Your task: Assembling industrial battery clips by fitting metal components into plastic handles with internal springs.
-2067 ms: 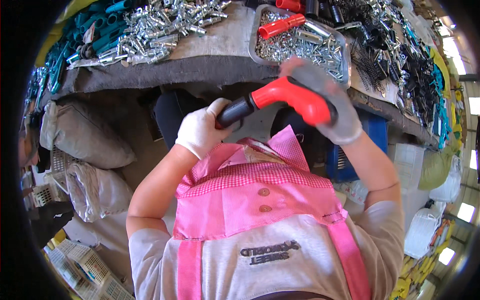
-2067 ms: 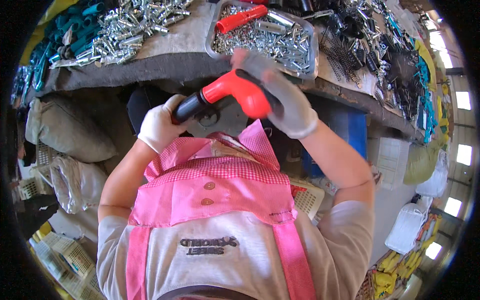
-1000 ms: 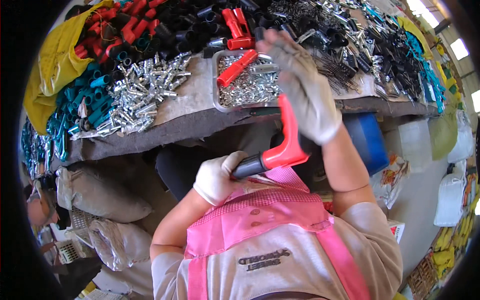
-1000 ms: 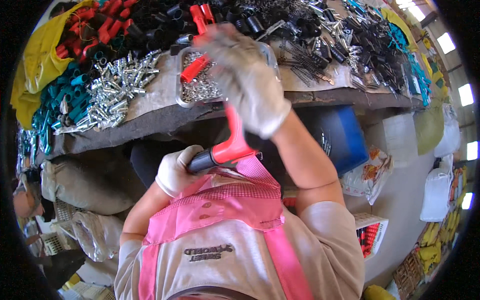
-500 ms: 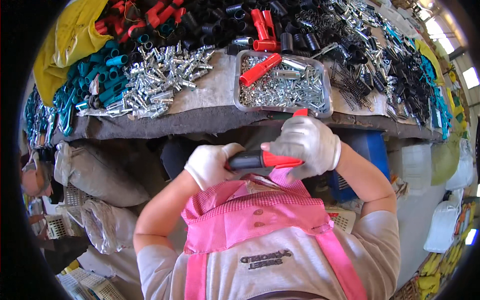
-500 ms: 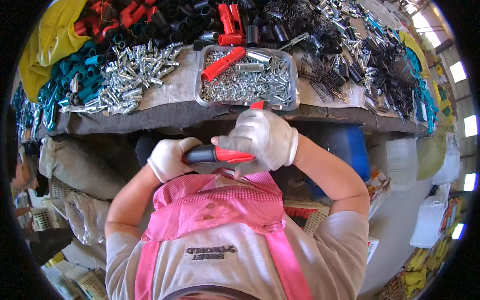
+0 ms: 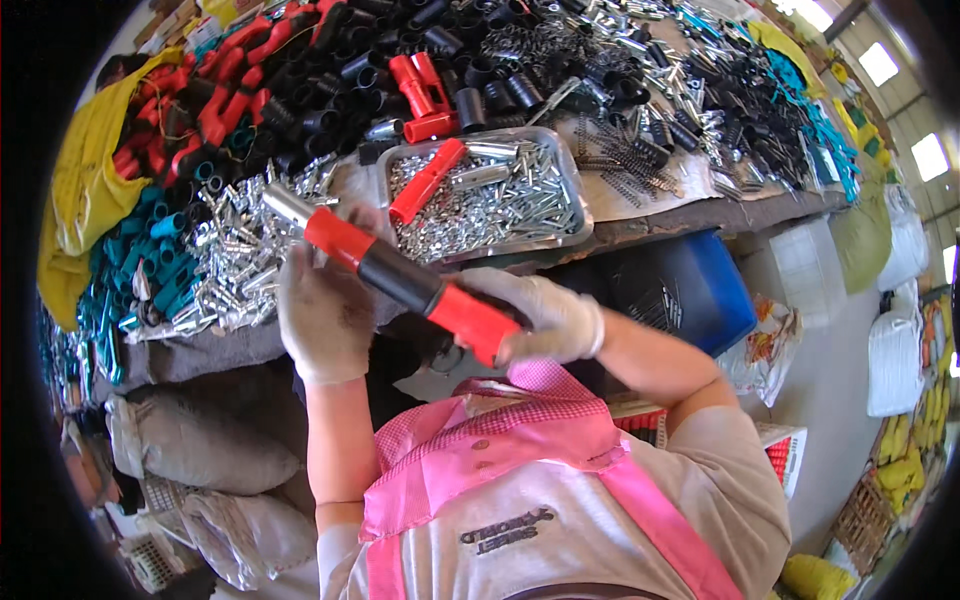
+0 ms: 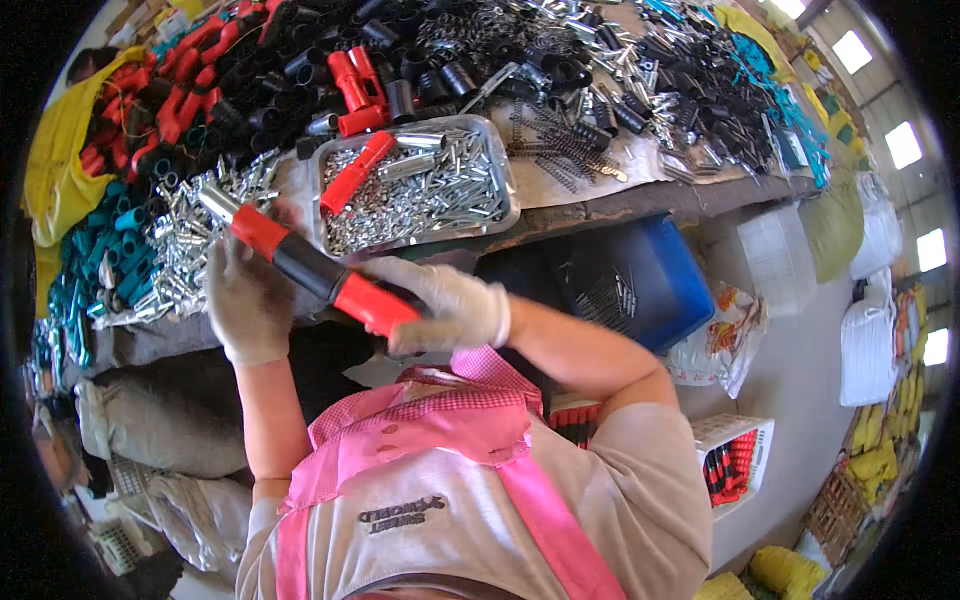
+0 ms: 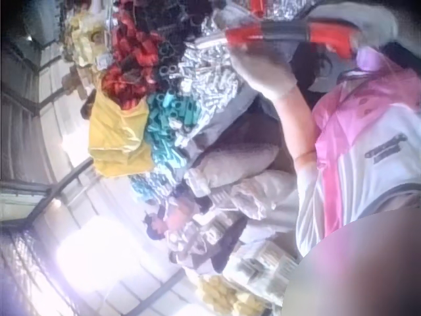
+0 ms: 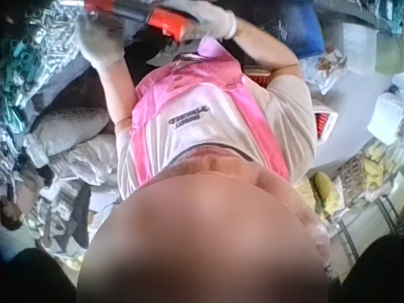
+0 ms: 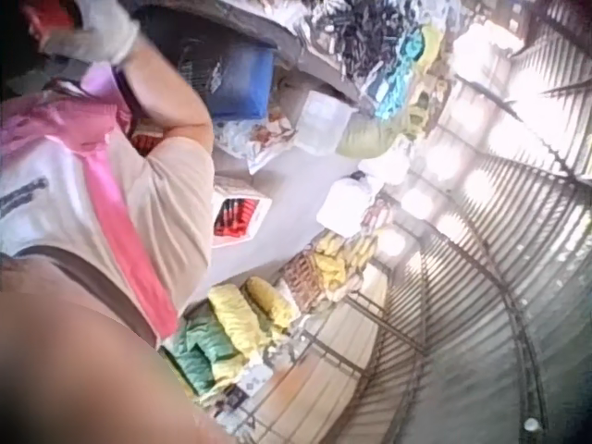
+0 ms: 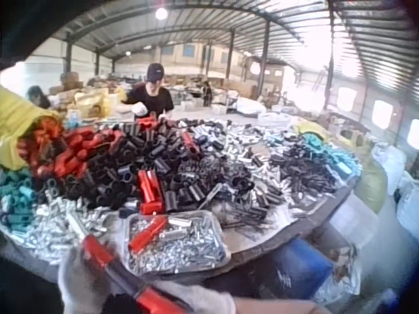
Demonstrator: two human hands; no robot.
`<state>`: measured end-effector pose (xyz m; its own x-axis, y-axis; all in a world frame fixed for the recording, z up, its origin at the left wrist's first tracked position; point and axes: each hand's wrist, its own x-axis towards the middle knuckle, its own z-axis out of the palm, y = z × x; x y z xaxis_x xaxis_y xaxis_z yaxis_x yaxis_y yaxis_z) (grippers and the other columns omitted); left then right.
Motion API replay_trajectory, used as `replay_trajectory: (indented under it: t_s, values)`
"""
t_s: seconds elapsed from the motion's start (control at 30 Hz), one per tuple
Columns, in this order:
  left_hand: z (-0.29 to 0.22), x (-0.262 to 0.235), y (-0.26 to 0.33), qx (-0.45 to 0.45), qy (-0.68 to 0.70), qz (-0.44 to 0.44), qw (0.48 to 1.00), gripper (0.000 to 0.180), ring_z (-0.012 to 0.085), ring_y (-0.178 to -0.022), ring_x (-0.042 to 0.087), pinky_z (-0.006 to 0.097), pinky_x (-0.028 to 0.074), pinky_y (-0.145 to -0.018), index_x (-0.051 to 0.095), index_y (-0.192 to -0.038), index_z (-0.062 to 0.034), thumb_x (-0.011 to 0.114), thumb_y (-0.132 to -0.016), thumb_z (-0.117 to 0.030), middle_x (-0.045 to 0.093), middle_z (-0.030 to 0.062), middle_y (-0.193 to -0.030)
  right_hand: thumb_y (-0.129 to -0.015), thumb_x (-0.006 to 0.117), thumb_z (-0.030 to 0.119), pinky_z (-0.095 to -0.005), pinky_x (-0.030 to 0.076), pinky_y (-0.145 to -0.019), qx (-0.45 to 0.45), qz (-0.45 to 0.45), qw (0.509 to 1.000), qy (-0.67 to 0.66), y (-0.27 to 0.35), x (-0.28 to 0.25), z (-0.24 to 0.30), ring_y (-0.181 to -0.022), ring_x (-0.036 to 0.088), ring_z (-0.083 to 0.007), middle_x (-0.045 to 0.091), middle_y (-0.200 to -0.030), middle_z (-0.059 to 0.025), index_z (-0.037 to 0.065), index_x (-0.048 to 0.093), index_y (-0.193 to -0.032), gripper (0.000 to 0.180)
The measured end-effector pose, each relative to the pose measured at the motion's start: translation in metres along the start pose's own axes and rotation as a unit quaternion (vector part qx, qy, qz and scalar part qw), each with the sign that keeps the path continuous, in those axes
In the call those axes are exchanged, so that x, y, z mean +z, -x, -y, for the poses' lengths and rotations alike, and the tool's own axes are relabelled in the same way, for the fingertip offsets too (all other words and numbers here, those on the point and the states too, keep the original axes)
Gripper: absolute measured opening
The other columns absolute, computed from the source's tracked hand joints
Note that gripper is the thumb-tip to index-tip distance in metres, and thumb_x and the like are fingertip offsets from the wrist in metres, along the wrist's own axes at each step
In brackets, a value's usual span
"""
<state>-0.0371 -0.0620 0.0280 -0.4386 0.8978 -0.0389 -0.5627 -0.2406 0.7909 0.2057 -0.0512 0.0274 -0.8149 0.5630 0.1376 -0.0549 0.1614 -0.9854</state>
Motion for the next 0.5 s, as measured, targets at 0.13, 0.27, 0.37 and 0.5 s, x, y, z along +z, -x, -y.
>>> replay_trajectory:
  t_s: [0.13, 0.27, 0.37, 0.5]
  values:
    - [0.021, 0.001, 0.002, -0.196, 0.09, 0.115, 0.97, 0.041, 0.0152, -0.071, 0.048, 0.03, 0.043, -0.064, 0.045, -0.125, -0.0056, 0.046, -0.095, -0.034, 0.05, 0.0043, -0.09, -0.094, 0.047, 0.024, -0.0345, 0.052, -0.084, 0.174, -0.223, 0.812, 0.511, -0.022, -0.121, -0.001, -0.093, 0.062, -0.023, 0.061, -0.109, -0.0112, 0.013, 0.062, -0.109, 0.024]
    - [0.032, 0.003, 0.018, -0.208, 0.018, 0.146, 0.967, 0.041, 0.015, -0.067, 0.05, 0.031, 0.045, -0.059, 0.044, -0.125, -0.006, 0.049, -0.093, -0.031, 0.051, 0.0058, -0.089, -0.083, 0.05, 0.012, -0.0383, 0.052, -0.08, 0.203, -0.197, 0.559, 0.78, 0.003, -0.262, -0.048, -0.097, 0.06, -0.0265, 0.061, -0.103, -0.0088, 0.014, 0.065, -0.1, 0.022]
    - [0.041, -0.005, 0.025, -0.215, -0.003, 0.205, 0.955, 0.046, 0.0157, -0.067, 0.052, 0.031, 0.047, -0.058, 0.039, -0.13, -0.0051, 0.047, -0.095, -0.033, 0.05, 0.0072, -0.088, -0.083, 0.05, 0.013, -0.0362, 0.053, -0.076, 0.202, -0.119, 0.527, 0.817, -0.002, -0.283, -0.057, -0.096, 0.06, -0.0258, 0.061, -0.098, -0.0073, 0.014, 0.067, -0.091, 0.019]
    - [0.049, -0.002, 0.038, -0.231, -0.073, 0.216, 0.946, 0.052, 0.015, -0.063, 0.052, 0.029, 0.045, -0.058, 0.038, -0.129, -0.0024, 0.051, -0.092, -0.037, 0.05, 0.0079, -0.086, -0.081, 0.052, 0.014, -0.0355, 0.053, -0.076, 0.169, -0.081, 0.512, 0.838, -0.005, -0.289, -0.055, -0.096, 0.059, -0.0235, 0.059, -0.1, -0.005, 0.013, 0.065, -0.091, 0.017]
